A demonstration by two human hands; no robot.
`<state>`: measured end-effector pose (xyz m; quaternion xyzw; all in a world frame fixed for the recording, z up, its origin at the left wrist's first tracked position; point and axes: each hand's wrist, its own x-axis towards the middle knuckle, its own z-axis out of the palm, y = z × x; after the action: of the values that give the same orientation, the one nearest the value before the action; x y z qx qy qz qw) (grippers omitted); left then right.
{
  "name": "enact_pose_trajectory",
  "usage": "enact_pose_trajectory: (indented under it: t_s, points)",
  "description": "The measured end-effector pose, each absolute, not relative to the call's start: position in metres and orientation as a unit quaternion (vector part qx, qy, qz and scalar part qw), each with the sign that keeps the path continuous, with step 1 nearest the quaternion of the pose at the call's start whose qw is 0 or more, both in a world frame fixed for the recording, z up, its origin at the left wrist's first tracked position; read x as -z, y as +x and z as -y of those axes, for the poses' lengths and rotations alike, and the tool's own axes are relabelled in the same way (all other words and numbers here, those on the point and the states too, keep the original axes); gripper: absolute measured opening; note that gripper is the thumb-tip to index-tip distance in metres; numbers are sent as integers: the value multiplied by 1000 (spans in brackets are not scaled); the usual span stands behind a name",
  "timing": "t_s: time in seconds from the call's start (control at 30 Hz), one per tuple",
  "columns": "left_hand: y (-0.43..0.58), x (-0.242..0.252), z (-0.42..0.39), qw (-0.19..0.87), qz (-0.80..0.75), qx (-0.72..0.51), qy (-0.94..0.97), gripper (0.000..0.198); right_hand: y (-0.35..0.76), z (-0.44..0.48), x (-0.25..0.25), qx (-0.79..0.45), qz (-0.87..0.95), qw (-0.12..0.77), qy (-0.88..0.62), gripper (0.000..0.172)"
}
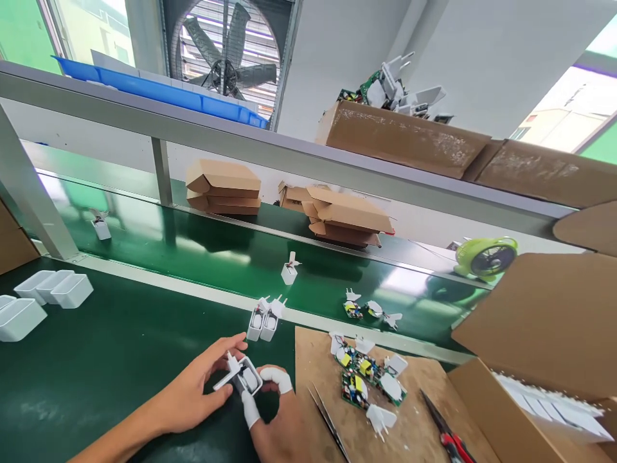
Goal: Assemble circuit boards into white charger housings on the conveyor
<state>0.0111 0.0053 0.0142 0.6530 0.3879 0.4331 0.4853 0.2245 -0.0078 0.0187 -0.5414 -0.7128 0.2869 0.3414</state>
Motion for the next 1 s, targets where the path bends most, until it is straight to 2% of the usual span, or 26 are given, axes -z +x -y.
enact_pose_trajectory:
  t_s: [0.1,0.23,0.3,0.47,0.53,0.6,0.67,0.83,1.0]
  points:
    - [9,-22,-8,537,-363,-440,622,73,221,7,-22,-285,701,321,-569,38]
    - [5,-34,-8,561,-348,-426,619,75,219,-5,-22,-411,714,294,-484,81]
    - [-3,-37,-8,571,-337,-389,639,74,221,-13,-18,-468,704,294,-446,93]
    - [-18,-37,-13,619,-344,-351,613,66,225,-19,-8,-478,698,319,-427,91]
    - [-12,-37,-15,619,-350,-366,600,55,224,-17,-7,-470,706,309,-431,88]
    - [-3,-39,-16,576,-376,-374,622,36,222,-16,-7,-461,712,307,-431,84]
    - [5,-45,-15,508,-402,-350,676,27,220,-15,-5,-462,712,320,-421,85]
    - [8,-58,-11,427,-379,-230,788,36,219,-14,7,-511,681,355,-385,88]
    - [14,-36,-13,316,-347,-333,818,25,223,-14,9,-440,732,339,-396,89]
